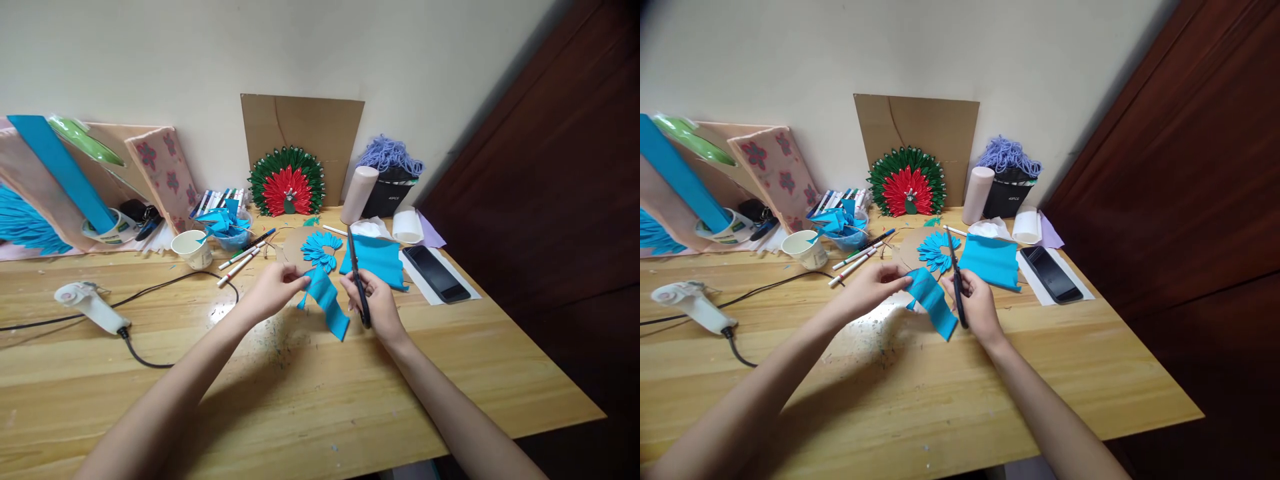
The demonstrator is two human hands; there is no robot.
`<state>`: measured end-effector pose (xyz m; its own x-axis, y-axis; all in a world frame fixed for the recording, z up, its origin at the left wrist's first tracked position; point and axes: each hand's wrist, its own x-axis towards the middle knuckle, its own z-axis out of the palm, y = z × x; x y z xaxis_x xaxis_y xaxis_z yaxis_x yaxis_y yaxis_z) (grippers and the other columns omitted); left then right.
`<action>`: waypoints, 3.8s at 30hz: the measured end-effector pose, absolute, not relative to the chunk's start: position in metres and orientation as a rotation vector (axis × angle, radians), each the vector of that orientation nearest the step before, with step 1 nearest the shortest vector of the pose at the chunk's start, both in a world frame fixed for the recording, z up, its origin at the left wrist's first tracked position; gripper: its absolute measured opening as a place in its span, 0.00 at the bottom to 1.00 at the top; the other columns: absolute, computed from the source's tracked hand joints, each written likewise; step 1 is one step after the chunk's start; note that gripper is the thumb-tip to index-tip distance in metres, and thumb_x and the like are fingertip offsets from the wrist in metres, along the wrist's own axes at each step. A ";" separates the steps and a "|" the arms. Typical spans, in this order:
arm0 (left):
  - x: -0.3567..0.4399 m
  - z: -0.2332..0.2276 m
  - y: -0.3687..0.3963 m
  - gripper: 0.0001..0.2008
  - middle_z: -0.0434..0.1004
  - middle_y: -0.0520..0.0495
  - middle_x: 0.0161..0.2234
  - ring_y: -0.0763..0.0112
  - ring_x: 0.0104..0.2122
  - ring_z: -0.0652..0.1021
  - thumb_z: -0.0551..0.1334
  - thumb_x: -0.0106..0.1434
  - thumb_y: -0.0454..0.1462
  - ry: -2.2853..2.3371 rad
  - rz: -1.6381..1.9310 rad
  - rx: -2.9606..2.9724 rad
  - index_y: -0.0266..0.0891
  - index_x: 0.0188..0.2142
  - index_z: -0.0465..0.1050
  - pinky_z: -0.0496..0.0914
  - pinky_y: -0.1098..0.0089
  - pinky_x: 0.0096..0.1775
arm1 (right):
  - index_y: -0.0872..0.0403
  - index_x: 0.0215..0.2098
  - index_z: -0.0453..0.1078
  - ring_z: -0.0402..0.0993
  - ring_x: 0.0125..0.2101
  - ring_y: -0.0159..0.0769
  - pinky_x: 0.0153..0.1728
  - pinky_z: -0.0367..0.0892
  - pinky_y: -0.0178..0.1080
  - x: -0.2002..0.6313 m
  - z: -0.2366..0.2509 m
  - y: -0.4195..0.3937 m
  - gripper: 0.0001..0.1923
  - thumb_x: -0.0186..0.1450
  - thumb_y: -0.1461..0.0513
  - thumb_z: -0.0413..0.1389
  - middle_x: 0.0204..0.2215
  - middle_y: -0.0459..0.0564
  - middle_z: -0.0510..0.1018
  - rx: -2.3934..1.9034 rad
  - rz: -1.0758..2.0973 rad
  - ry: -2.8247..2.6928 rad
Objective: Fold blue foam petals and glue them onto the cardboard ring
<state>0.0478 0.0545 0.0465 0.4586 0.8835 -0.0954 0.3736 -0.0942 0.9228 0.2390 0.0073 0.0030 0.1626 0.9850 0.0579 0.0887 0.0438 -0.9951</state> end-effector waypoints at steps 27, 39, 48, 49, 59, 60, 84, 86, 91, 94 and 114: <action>0.058 0.032 0.060 0.06 0.75 0.50 0.25 0.74 0.27 0.78 0.66 0.52 0.33 1.095 0.864 0.994 0.33 0.25 0.70 0.72 0.70 0.39 | 0.55 0.29 0.61 0.65 0.12 0.28 0.16 0.66 0.33 0.222 -0.038 -0.009 0.39 0.46 0.30 0.40 0.13 0.38 0.62 -0.936 1.992 -1.190; 0.056 0.032 0.064 0.09 0.74 0.51 0.23 0.74 0.27 0.77 0.68 0.48 0.36 1.119 0.838 0.978 0.32 0.24 0.71 0.71 0.70 0.38 | 0.55 0.27 0.60 0.62 0.09 0.26 0.11 0.61 0.29 0.221 -0.039 -0.008 0.37 0.46 0.31 0.44 0.11 0.37 0.61 -0.992 1.917 -1.236; 0.053 0.031 0.066 0.09 0.74 0.49 0.24 0.76 0.26 0.76 0.67 0.49 0.36 1.100 0.845 0.985 0.31 0.24 0.71 0.71 0.74 0.36 | 0.56 0.29 0.62 0.59 0.09 0.24 0.09 0.56 0.27 0.220 -0.029 -0.010 0.39 0.45 0.30 0.44 0.11 0.36 0.59 -1.067 1.787 -1.361; 0.054 0.031 0.066 0.10 0.74 0.49 0.23 0.76 0.26 0.76 0.68 0.48 0.37 1.102 0.841 0.992 0.31 0.24 0.71 0.71 0.74 0.35 | 0.56 0.29 0.62 0.60 0.09 0.25 0.10 0.56 0.28 0.219 -0.029 -0.010 0.40 0.45 0.30 0.43 0.11 0.37 0.59 -1.064 1.790 -1.364; 0.057 0.028 0.064 0.11 0.76 0.48 0.23 0.74 0.26 0.77 0.69 0.47 0.38 1.100 0.794 0.990 0.33 0.22 0.71 0.71 0.74 0.34 | 0.55 0.28 0.61 0.62 0.10 0.25 0.13 0.60 0.29 0.215 -0.029 -0.012 0.39 0.45 0.29 0.41 0.12 0.37 0.60 -1.043 1.801 -1.325; 0.057 0.027 0.064 0.11 0.76 0.48 0.23 0.74 0.27 0.77 0.69 0.47 0.38 1.096 0.795 0.991 0.33 0.22 0.71 0.71 0.74 0.34 | 0.55 0.27 0.60 0.62 0.10 0.25 0.12 0.59 0.28 0.214 -0.029 -0.012 0.39 0.45 0.30 0.42 0.12 0.37 0.60 -1.049 1.795 -1.324; 0.065 0.030 0.054 0.10 0.75 0.50 0.23 0.74 0.26 0.77 0.68 0.49 0.38 0.997 0.746 0.981 0.33 0.22 0.69 0.71 0.70 0.40 | 0.55 0.28 0.60 0.61 0.11 0.26 0.13 0.59 0.30 0.208 -0.033 -0.013 0.38 0.44 0.30 0.44 0.12 0.37 0.61 -1.095 1.711 -1.225; 0.065 0.030 0.054 0.10 0.75 0.49 0.23 0.74 0.27 0.77 0.68 0.49 0.37 0.979 0.744 0.969 0.32 0.23 0.69 0.71 0.69 0.41 | 0.55 0.28 0.60 0.60 0.11 0.26 0.13 0.60 0.30 0.208 -0.035 -0.014 0.38 0.45 0.30 0.44 0.12 0.37 0.61 -1.098 1.669 -1.246; 0.063 0.027 0.057 0.11 0.75 0.49 0.23 0.74 0.27 0.77 0.68 0.48 0.37 0.957 0.761 0.949 0.32 0.23 0.68 0.71 0.69 0.41 | 0.55 0.27 0.60 0.58 0.10 0.24 0.11 0.58 0.28 0.207 -0.030 -0.015 0.35 0.48 0.32 0.45 0.12 0.37 0.58 -1.149 1.561 -1.295; 0.063 0.027 0.057 0.11 0.74 0.50 0.23 0.74 0.26 0.77 0.68 0.49 0.36 0.986 0.774 0.930 0.33 0.23 0.67 0.71 0.70 0.40 | 0.54 0.26 0.59 0.58 0.09 0.24 0.10 0.57 0.28 0.207 -0.028 -0.014 0.34 0.48 0.33 0.47 0.11 0.36 0.58 -1.175 1.551 -1.287; 0.068 0.035 0.050 0.11 0.71 0.52 0.21 0.75 0.25 0.76 0.68 0.48 0.36 1.037 0.783 0.963 0.33 0.21 0.67 0.70 0.71 0.37 | 0.55 0.27 0.61 0.61 0.09 0.25 0.11 0.58 0.29 0.207 -0.040 -0.013 0.36 0.46 0.31 0.46 0.11 0.37 0.61 -1.070 1.667 -1.148</action>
